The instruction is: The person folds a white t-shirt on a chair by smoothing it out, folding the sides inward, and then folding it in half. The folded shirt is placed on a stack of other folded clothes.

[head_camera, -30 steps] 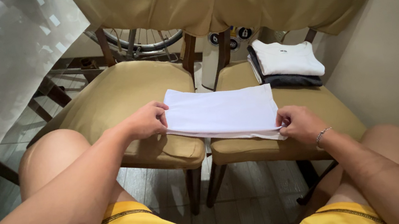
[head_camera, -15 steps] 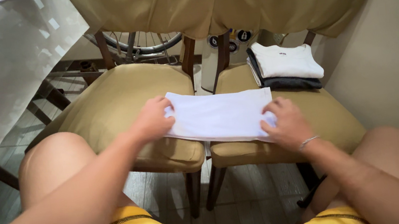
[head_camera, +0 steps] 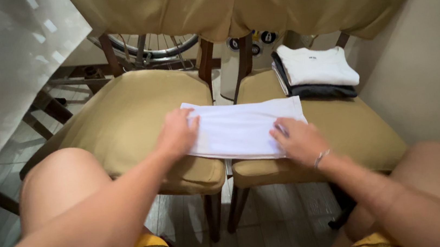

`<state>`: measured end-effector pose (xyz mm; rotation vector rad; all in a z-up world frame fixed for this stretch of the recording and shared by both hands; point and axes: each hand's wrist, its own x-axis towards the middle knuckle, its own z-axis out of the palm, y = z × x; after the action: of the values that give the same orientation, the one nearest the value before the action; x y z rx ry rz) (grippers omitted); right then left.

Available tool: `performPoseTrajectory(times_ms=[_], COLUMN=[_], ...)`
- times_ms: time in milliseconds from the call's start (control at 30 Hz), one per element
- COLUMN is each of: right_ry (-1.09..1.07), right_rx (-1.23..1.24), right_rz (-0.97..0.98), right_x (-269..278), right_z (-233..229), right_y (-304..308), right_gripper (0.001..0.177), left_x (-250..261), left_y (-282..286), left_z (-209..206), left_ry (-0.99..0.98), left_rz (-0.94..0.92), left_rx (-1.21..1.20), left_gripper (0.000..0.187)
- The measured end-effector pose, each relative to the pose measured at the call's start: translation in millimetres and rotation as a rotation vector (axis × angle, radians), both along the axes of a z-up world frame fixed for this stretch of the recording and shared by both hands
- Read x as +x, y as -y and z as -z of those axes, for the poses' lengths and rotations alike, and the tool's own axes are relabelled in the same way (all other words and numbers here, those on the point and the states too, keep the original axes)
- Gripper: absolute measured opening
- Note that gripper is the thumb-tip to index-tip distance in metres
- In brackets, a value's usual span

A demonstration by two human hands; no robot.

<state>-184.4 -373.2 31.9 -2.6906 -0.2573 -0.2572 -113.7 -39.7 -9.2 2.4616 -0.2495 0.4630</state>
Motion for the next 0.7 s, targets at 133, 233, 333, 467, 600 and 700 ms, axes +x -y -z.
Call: performPoseTrajectory(times_ms=[133,233,333,467,600,700], right_ry=[-0.059,-0.006,0.066,0.027,0.014,-0.043], right_rx=[0.073,0.127,-0.077,-0.074,-0.098,-0.166], right_rz=[0.17,0.09,-0.007,0.055,0.062,0.091], right_x=[42.6,63.4,73.5,70.6,65.6,63.1], right_z=[-18.4,-12.3,7.1,31.8,28.0,16.4], right_y=[13.6,21.9,19.7,15.2,14.4,10.1], right_gripper=[0.044,0.048,0.05,0.06,0.062,0.062], left_x=[46.2,69.5,81.5,81.6,81.2,83.6], left_y=[-11.9,-19.9,-21.9,-25.1,-26.5,-28.4], left_z=[5.4,6.7,4.2,3.9,4.4,7.1], left_ry=[0.085,-0.067,-0.171,-0.327,-0.293,-0.303], left_rz=[-0.086,-0.095,-0.097,-0.168,-0.194,-0.213], left_rx=[-0.179,-0.204,-0.245,-0.579,-0.583,-0.527], left_gripper=[0.036,0.03,0.022,0.016,0.013,0.015])
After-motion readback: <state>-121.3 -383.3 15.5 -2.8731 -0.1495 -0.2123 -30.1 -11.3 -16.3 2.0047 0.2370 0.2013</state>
